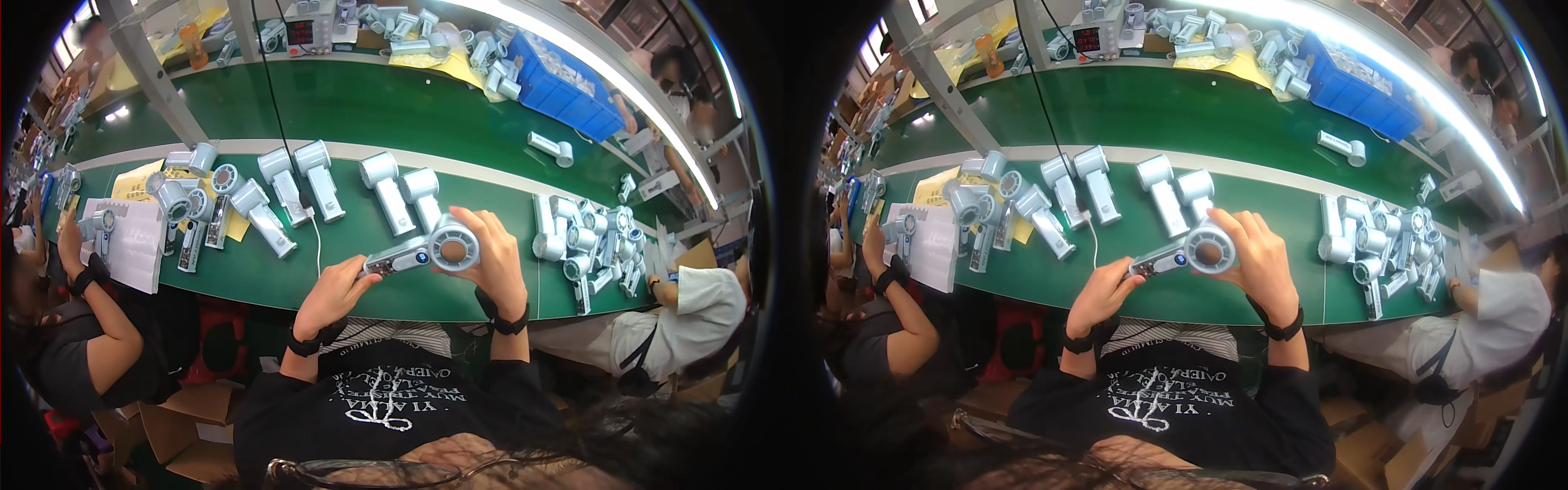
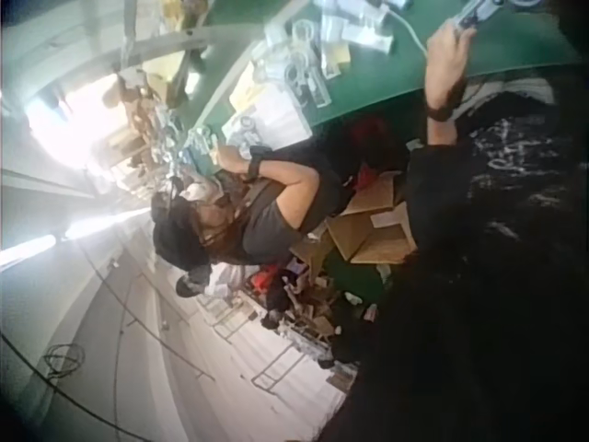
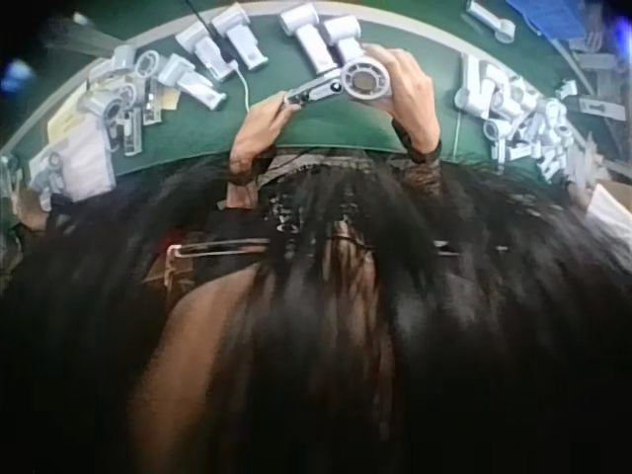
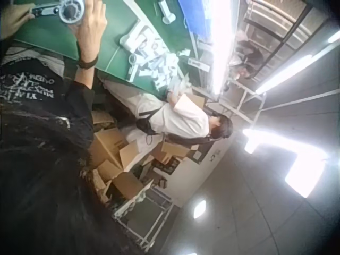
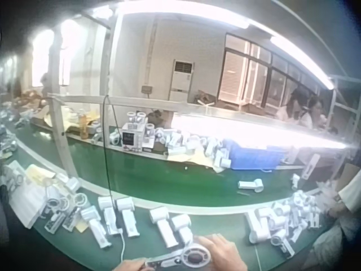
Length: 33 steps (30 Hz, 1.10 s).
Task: Assembling handheld electronic devices by fitting plastic housings and internal components together on an industrial production line.
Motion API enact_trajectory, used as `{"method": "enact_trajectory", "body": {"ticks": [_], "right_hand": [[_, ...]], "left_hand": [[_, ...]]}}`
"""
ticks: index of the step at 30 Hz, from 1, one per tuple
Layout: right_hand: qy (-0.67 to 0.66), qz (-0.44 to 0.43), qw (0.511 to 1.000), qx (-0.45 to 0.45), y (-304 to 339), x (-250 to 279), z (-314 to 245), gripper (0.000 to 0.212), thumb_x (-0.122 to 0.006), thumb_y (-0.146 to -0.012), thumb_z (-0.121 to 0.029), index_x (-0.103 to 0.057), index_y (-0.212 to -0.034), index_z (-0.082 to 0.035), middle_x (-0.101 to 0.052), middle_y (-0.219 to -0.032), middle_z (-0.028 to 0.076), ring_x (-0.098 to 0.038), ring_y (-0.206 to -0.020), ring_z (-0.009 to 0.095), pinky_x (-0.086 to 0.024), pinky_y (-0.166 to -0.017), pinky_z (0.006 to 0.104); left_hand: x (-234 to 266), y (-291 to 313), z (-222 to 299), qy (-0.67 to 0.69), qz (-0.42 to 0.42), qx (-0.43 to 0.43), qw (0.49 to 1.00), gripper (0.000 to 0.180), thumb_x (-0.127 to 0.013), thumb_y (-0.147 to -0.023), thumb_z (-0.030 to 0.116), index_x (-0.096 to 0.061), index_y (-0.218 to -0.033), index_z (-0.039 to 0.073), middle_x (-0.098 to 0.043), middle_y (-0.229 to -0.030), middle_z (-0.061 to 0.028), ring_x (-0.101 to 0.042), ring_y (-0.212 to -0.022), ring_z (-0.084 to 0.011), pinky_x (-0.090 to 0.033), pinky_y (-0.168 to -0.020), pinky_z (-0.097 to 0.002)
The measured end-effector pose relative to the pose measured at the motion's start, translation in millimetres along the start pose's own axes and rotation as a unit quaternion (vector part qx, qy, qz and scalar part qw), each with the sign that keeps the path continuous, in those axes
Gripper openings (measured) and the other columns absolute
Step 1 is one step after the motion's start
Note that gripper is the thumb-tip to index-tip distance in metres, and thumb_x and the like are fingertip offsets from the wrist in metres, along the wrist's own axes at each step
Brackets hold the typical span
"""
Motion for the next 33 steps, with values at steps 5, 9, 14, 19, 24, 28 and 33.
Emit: {"method": "enact_trajectory", "body": {"ticks": [5,9,14,19,24,28,33], "right_hand": [[-0.186,0.107,0.967,0.135,-2.9,-5.2,6.1,0.075,-0.092,-0.057,-0.032,-0.055,-0.116,-0.005,-0.064,-0.105,0.015,-0.067,-0.096,0.03,-0.054,-0.086,0.0416],[-0.241,0.151,0.94,0.188,11.1,-18.8,12.8,0.08,-0.092,-0.058,-0.039,-0.05,-0.115,-0.001,-0.062,-0.103,0.018,-0.064,-0.098,0.035,-0.052,-0.089,0.0529],[-0.311,0.177,0.922,0.149,21.6,-6.2,4.4,0.079,-0.091,-0.061,-0.035,-0.048,-0.115,0.002,-0.063,-0.097,0.018,-0.066,-0.088,0.031,-0.047,-0.094,0.0593],[-0.759,0.411,0.49,0.122,47.2,70.5,38.8,0.061,-0.073,-0.082,-0.037,-0.044,-0.119,0.002,-0.055,-0.089,0.01,-0.058,-0.074,0.022,-0.052,-0.078,0.0421],[-0.323,0.537,0.774,0.097,15.4,111.9,-15.0,0.058,-0.073,-0.079,-0.027,-0.04,-0.117,0.002,-0.044,-0.089,0.008,-0.046,-0.074,0.019,-0.041,-0.071,0.0335],[-0.285,0.473,0.829,0.087,7.0,116.6,5.6,0.064,-0.073,-0.077,-0.028,-0.038,-0.12,0.004,-0.041,-0.09,0.009,-0.043,-0.074,0.019,-0.039,-0.065,0.0313],[-0.792,0.138,0.583,0.117,-6.6,107.6,52.6,0.076,-0.075,-0.073,-0.03,-0.036,-0.13,0.005,-0.044,-0.094,0.01,-0.046,-0.078,0.021,-0.044,-0.063,0.032]], "left_hand": [[-4.8,-0.1,-4.4,0.078,-0.086,-0.008,0.993,0.025,-0.061,-0.093,0.02,-0.055,-0.088,-0.004,-0.05,-0.068,-0.0158,-0.051,-0.06,-0.0251,-0.039,-0.056,-0.036],[-5.3,3.9,-6.4,0.165,-0.126,0.025,0.978,0.02,-0.059,-0.094,0.014,-0.058,-0.085,-0.003,-0.053,-0.065,-0.0077,-0.049,-0.057,-0.0107,-0.038,-0.052,-0.0268],[-4.6,10.5,4.1,0.288,-0.15,0.005,0.946,0.024,-0.055,-0.097,0.013,-0.059,-0.079,-0.002,-0.056,-0.063,-0.0004,-0.049,-0.053,-0.0051,-0.038,-0.047,-0.0209],[26.8,22.2,-3.0,0.327,-0.019,0.07,0.942,0.024,-0.053,-0.097,0.011,-0.058,-0.077,-0.001,-0.056,-0.062,0.0003,-0.05,-0.052,-0.005,-0.038,-0.046,-0.0203],[21.2,16.6,-12.7,0.204,0.022,0.107,0.973,0.024,-0.054,-0.096,0.011,-0.058,-0.076,-0.001,-0.056,-0.061,0.0005,-0.05,-0.052,-0.0047,-0.038,-0.047,-0.0201],[16.6,12.1,-3.5,0.186,0.022,0.074,0.979,0.024,-0.055,-0.096,0.011,-0.057,-0.075,0.0,-0.056,-0.06,0.0006,-0.05,-0.053,-0.0045,-0.038,-0.047,-0.0202],[19.8,6.6,-5.8,0.2,0.0,0.047,0.979,0.022,-0.054,-0.096,0.011,-0.058,-0.078,0.0,-0.056,-0.062,0.0001,-0.051,-0.055,-0.0049,-0.038,-0.048,-0.0208]]}}
Point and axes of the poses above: each hand's wrist, its own y-axis away from the middle knuckle, its own x-axis out of the back of the hand, z = x × y, the point moved 2 cm from there along -y, towards the middle knuckle
